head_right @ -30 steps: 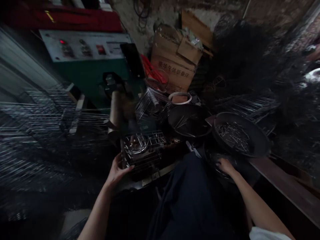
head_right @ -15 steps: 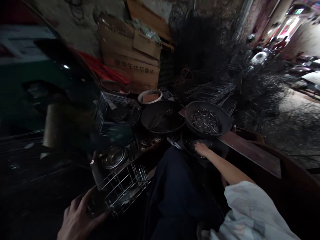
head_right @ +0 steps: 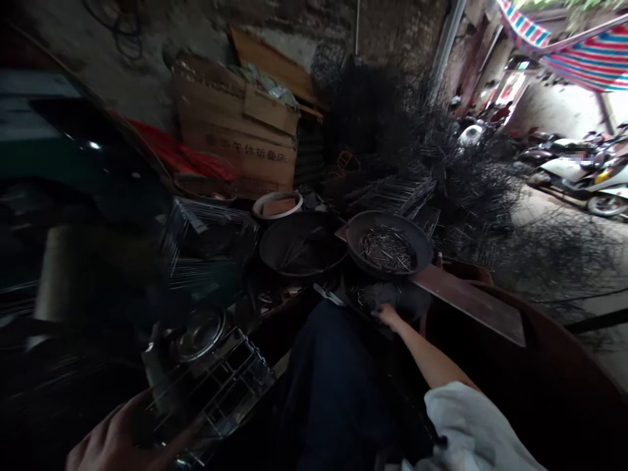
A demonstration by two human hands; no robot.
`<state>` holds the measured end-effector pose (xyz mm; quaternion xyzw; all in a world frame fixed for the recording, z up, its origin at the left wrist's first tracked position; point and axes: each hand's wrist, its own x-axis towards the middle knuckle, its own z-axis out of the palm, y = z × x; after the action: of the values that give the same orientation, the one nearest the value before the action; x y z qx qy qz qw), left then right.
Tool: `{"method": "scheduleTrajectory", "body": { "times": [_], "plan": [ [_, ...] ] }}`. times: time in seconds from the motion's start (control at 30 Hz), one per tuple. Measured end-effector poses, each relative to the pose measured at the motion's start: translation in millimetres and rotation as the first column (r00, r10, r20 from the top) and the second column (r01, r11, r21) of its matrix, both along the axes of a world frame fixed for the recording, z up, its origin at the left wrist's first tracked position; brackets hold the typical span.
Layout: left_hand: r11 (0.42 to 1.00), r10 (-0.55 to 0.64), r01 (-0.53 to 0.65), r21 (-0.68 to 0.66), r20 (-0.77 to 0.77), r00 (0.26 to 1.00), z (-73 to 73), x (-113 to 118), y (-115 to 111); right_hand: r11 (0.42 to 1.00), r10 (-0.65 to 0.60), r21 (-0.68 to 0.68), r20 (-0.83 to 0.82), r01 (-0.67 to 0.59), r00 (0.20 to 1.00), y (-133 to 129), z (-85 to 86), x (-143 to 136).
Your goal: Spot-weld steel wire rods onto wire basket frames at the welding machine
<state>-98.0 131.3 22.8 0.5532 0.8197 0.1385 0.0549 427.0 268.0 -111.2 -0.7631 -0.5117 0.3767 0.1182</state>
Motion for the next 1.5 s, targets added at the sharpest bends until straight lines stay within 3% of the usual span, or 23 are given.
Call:
{"method": "scheduleTrajectory", "body": {
  "times": [0.13, 0.23, 0.3, 0.37, 0.47, 0.57, 0.63, 0.73, 0.83, 0.93, 1.1, 1.3, 1.5],
  "plan": [
    [0.988, -0.025, 0.024, 0.152, 0.0, 1.0, -0.7, 9, 1, 0.991, -0.02, 0.13, -0.169, 0.042, 0.985, -3, 31.7, -22],
    [0.954, -0.092, 0.095, 0.285, -0.023, 0.995, 0.7, 13, -1, 0.972, 0.1, 0.232, -0.327, -0.023, 0.94, 10, 70.9, -65],
    [0.937, -0.1, 0.108, 0.334, -0.04, 0.994, 3.5, 13, -3, 0.953, 0.249, 0.273, -0.454, -0.132, 0.855, 15, 103.3, -110],
    [0.927, -0.095, 0.106, 0.359, -0.049, 0.994, 8.9, 14, -6, 0.909, 0.416, 0.277, -0.605, -0.31, 0.679, 10, 137.8, -161],
    [0.926, -0.086, 0.094, 0.366, -0.038, 0.996, 19.8, 18, -12, 0.781, 0.562, 0.278, -0.703, -0.559, 0.436, -7, 182.4, -229],
    [0.935, -0.074, 0.077, 0.348, -0.023, 0.997, 27.9, 19, -19, 0.545, 0.698, 0.328, -0.687, -0.771, 0.202, -18, 206.8, -275],
    [0.938, -0.062, 0.066, 0.34, -0.021, 0.998, 30.2, 17, -21, 0.361, 0.839, 0.418, -0.536, -0.834, 0.095, -19, 210.6, -297],
    [0.936, -0.057, 0.062, 0.346, -0.024, 0.998, 30.6, 13, -23, 0.094, 0.995, 0.569, -0.082, -0.817, 0.057, -20, 200.9, -321],
    [0.929, -0.069, 0.074, 0.363, -0.026, 0.997, 29.5, 10, -21, -0.162, 0.938, 0.537, 0.345, -0.828, 0.041, -24, 183.6, -339],
    [0.92, -0.06, 0.059, 0.389, -0.009, 0.998, 28.3, 9, -19, -0.3, 0.789, 0.394, 0.614, -0.869, 0.006, -31, 170.1, -345],
    [0.918, -0.025, 0.007, 0.396, 0.04, 0.999, 27.9, 9, -16, -0.406, 0.639, 0.366, 0.769, -0.837, 0.025, -37, 158.3, -339],
    [0.905, -0.032, -0.003, 0.426, 0.076, 0.997, 25.6, 9, -9, -0.38, 0.658, 0.509, 0.735, -0.772, 0.161, -30, 148.5, -333],
    [0.884, -0.045, 0.003, 0.468, 0.078, 0.996, 21.2, 2, 5, -0.362, 0.659, 0.555, 0.721, -0.749, 0.215, -19, 141.9, -338]
  ]
}}
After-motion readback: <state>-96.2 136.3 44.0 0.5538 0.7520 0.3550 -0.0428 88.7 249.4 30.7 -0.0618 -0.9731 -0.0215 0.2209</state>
